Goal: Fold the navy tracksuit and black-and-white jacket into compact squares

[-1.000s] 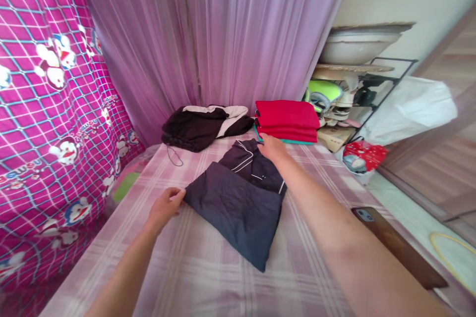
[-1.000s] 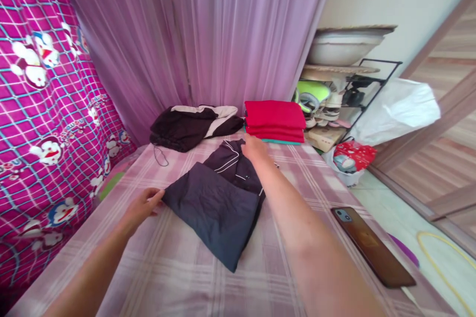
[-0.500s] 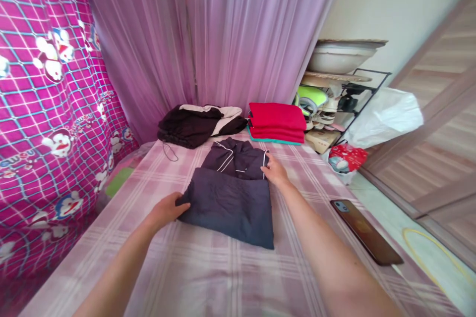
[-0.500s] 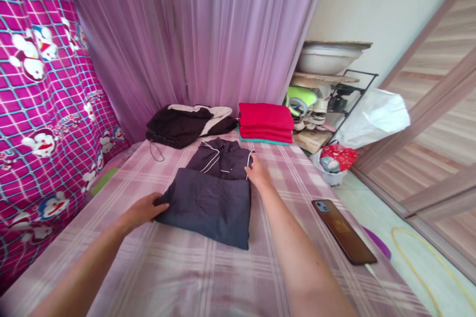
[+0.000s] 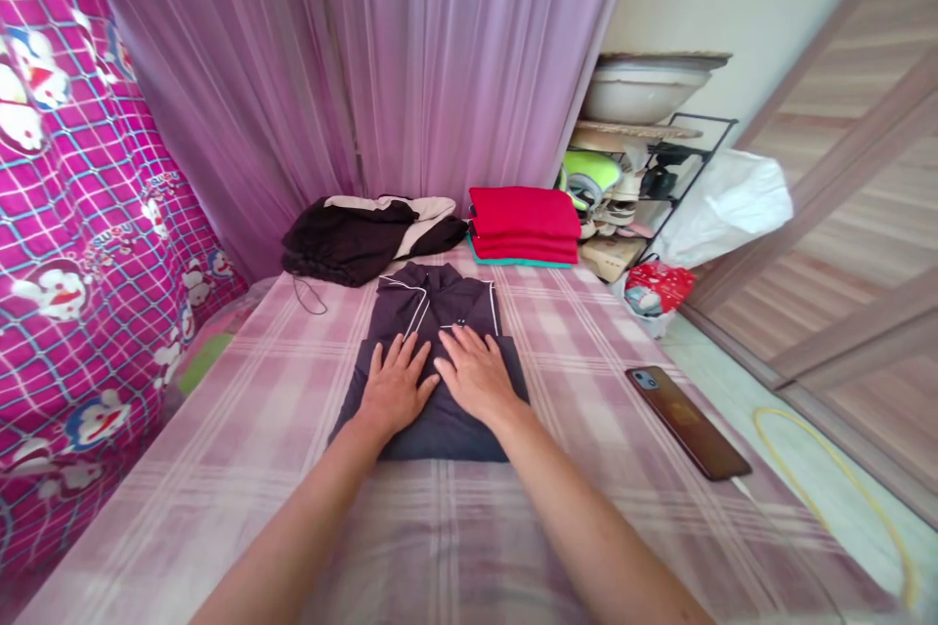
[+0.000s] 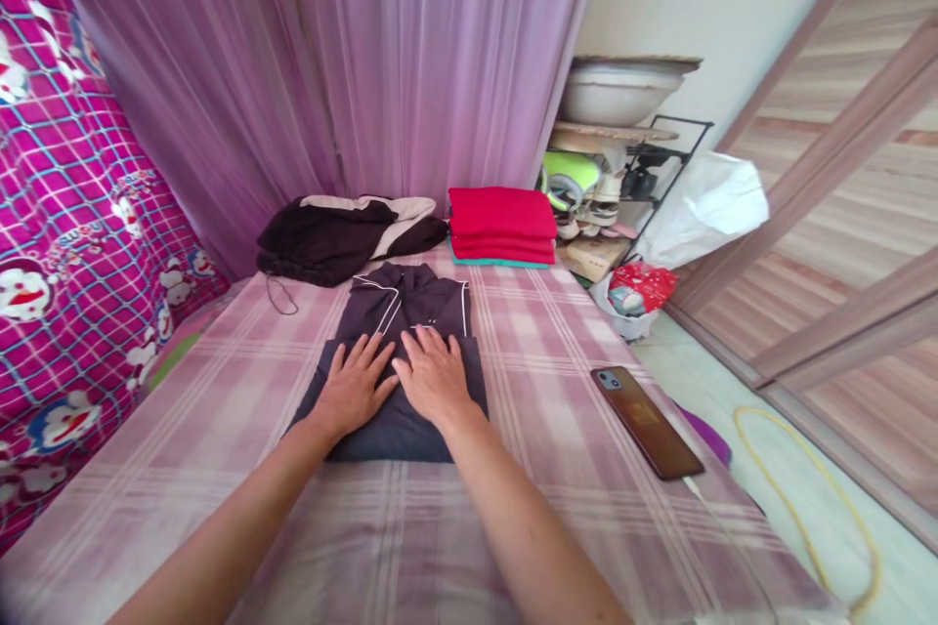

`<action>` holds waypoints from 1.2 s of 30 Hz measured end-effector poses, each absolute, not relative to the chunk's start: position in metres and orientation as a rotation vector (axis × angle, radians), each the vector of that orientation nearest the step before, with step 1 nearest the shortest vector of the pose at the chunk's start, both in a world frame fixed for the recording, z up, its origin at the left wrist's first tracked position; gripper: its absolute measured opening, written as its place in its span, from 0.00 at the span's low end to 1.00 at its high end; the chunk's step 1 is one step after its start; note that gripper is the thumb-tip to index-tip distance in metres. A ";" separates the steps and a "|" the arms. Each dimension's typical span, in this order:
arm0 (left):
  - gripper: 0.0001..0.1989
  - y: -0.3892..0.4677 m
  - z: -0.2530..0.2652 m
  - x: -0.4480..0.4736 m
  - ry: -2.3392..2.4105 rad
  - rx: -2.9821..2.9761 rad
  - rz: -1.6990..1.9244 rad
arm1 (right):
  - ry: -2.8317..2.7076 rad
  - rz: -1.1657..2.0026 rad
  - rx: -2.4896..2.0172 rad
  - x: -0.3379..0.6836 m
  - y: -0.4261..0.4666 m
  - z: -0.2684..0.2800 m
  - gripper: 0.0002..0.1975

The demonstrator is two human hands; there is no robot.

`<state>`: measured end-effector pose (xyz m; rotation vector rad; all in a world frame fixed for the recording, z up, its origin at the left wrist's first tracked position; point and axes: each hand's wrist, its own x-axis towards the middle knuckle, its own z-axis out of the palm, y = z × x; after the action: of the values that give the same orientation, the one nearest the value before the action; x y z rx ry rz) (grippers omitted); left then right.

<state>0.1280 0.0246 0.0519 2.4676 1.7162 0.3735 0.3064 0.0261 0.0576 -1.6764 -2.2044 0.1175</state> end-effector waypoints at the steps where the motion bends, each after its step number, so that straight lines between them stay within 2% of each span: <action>1: 0.28 0.026 0.046 0.133 1.719 2.471 0.367 | -2.245 0.148 -1.702 0.299 0.023 0.049 0.27; 5: 0.28 0.028 0.032 0.131 1.725 2.509 0.382 | -2.276 0.149 -1.757 0.295 0.021 0.024 0.27; 16: 0.30 0.016 0.010 0.099 1.838 2.629 0.450 | -2.263 0.014 -1.745 0.340 0.002 0.011 0.27; 24: 0.31 0.013 0.020 0.110 1.870 2.572 0.380 | -2.242 -0.048 -1.660 0.315 -0.022 0.032 0.24; 27: 0.31 0.012 0.019 0.110 1.870 2.559 0.390 | -2.372 0.027 -1.567 0.300 -0.040 0.032 0.24; 36: 0.29 0.010 0.016 0.072 1.606 2.675 0.479 | -2.345 0.086 -1.749 0.333 -0.053 0.020 0.27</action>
<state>0.0719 0.0098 0.0159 2.6748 1.6058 0.4791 0.3334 -0.0531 0.0203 -1.7490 -2.3450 0.0857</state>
